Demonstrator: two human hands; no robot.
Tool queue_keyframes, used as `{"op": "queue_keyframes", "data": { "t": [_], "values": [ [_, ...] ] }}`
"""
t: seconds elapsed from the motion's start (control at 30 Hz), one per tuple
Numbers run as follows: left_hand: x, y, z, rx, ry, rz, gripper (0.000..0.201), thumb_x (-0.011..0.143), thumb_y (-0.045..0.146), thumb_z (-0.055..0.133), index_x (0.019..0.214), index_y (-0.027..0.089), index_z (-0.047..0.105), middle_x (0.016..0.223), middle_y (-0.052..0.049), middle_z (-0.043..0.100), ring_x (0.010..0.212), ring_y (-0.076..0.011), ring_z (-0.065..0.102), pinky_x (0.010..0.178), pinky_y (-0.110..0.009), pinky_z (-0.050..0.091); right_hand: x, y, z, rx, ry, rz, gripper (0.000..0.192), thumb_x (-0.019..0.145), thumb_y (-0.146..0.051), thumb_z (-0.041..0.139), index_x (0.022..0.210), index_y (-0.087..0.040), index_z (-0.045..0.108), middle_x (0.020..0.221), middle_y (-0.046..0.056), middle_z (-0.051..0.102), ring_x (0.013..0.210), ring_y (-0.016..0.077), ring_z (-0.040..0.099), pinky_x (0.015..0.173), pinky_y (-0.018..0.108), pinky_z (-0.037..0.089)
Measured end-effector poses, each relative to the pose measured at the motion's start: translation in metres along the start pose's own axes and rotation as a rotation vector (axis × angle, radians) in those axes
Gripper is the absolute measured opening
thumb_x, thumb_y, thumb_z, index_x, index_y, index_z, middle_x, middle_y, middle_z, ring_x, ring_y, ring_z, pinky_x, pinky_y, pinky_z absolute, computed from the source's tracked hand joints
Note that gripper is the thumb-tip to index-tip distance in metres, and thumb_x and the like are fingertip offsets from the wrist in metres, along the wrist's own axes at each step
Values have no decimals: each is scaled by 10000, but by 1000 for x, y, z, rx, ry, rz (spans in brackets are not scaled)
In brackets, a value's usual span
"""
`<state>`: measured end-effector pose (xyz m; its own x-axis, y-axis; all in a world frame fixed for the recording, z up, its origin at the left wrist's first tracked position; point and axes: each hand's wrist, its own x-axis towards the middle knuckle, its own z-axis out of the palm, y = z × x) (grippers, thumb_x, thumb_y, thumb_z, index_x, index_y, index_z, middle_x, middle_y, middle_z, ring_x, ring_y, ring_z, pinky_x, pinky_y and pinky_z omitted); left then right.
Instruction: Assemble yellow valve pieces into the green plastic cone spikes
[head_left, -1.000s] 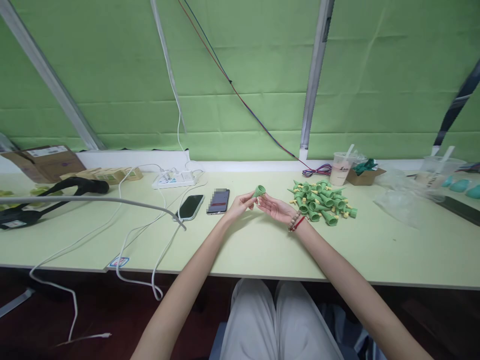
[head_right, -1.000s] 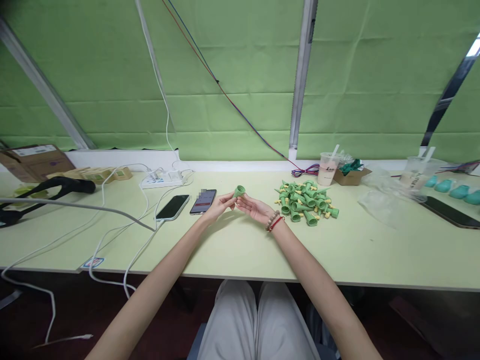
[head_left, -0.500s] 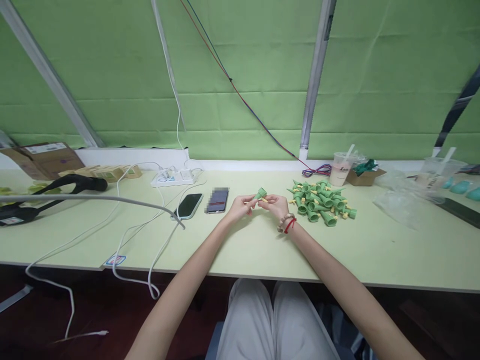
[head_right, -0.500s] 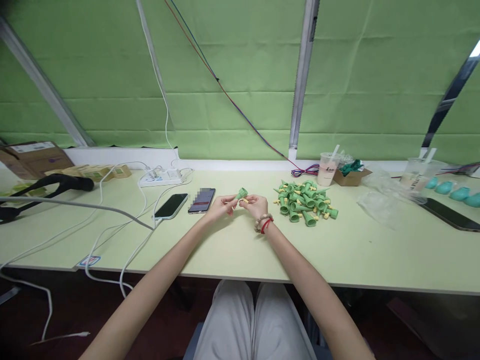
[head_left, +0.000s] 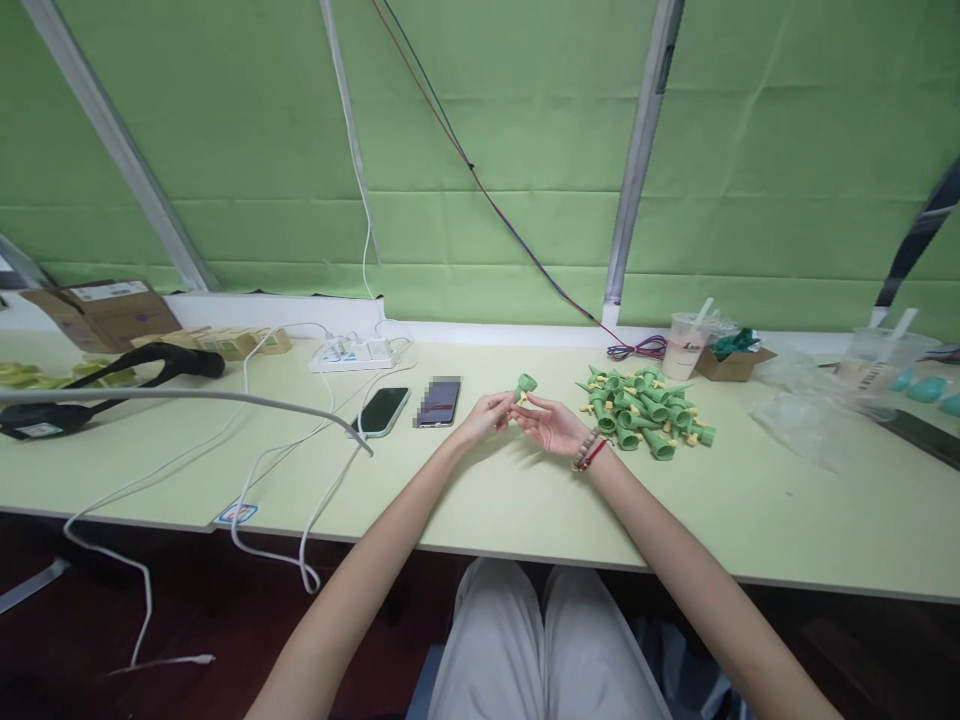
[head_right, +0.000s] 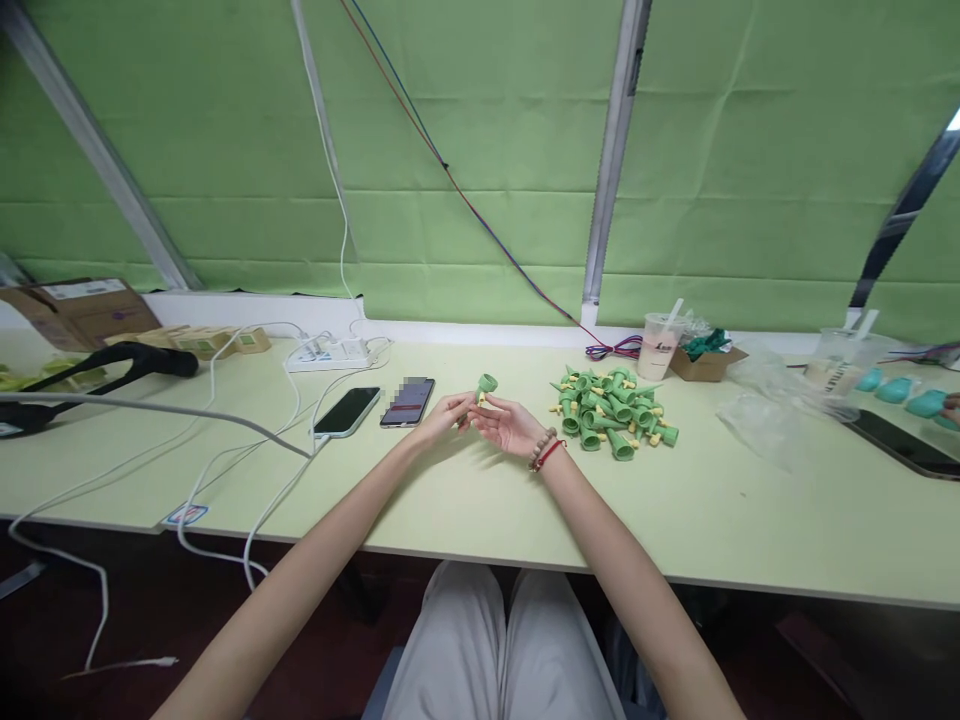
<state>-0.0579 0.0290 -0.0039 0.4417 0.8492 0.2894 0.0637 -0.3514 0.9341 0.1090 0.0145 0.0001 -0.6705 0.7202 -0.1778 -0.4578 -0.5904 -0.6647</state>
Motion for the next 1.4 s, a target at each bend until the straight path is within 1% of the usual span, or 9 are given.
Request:
{"op": "queue_keyframes", "data": {
  "t": [0.13, 0.27, 0.53, 0.63, 0.73, 0.9, 1.13, 1.3, 1.4],
  "values": [
    [-2, 6, -5, 27, -9, 35, 405, 760, 500, 526, 825, 114, 632, 583, 27, 412, 500, -54, 350, 496, -206, 262, 2, 3, 3, 27, 3, -32, 226, 893, -256, 448, 891, -86, 598, 756, 42, 680, 668, 85, 659, 601, 157, 532],
    [-2, 6, -10, 84, 3, 13, 438, 738, 496, 547, 928, 118, 662, 585, 31, 398, 489, -52, 311, 480, -209, 241, 6, 5, 3, -85, 160, -226, 30, 781, -129, 589, 756, -134, 606, 704, 5, 668, 672, 67, 645, 682, 148, 524],
    [3, -13, -10, 237, 117, -45, 432, 729, 481, 546, 933, 127, 688, 574, 34, 408, 479, -58, 303, 446, -213, 225, 16, 17, -4, -790, 566, -779, 242, 559, -257, 761, 565, -178, 533, 605, -10, 595, 625, 130, 606, 579, 238, 521],
    [2, -9, -12, 174, 140, -14, 478, 740, 478, 538, 1062, 142, 650, 580, 40, 390, 468, -53, 275, 450, -215, 214, 14, 16, 1, -662, 529, -579, 262, 607, -364, 736, 704, -180, 576, 672, 21, 622, 615, 149, 613, 516, 269, 540],
    [0, -3, -11, 119, 131, -5, 520, 733, 481, 553, 1133, 154, 612, 596, 31, 434, 485, -53, 289, 467, -210, 233, 9, 12, 5, -462, 351, -357, 251, 707, -378, 664, 821, -160, 615, 725, 50, 655, 651, 147, 631, 586, 286, 567],
    [0, -3, -8, 107, 99, -12, 508, 713, 454, 591, 1105, 134, 631, 672, -15, 564, 507, -54, 320, 489, -205, 276, 6, 8, 3, -296, 192, -260, 60, 758, -180, 610, 791, -154, 653, 767, 20, 679, 675, 84, 635, 696, 206, 552],
    [3, -14, -4, 244, 94, 8, 435, 735, 416, 570, 1043, 123, 663, 726, -38, 631, 422, -33, 313, 417, -192, 276, 11, 12, 1, -731, 587, -411, 88, 672, -208, 660, 711, -129, 661, 682, 51, 680, 649, 140, 647, 507, 202, 527],
    [3, -15, 1, 249, 97, 10, 447, 744, 483, 530, 939, 114, 689, 669, -12, 575, 395, -24, 341, 392, -183, 275, 18, 17, -6, -868, 712, -608, 98, 642, -241, 654, 647, -157, 605, 657, 35, 662, 604, 155, 638, 445, 200, 487],
    [2, -15, -1, 231, 82, 2, 456, 741, 509, 523, 903, 118, 694, 673, -6, 561, 388, -22, 336, 397, -193, 277, 15, 16, -8, -1014, 700, -664, 152, 631, -286, 665, 703, -165, 606, 771, 48, 669, 538, 150, 621, 402, 222, 478]
  ]
}}
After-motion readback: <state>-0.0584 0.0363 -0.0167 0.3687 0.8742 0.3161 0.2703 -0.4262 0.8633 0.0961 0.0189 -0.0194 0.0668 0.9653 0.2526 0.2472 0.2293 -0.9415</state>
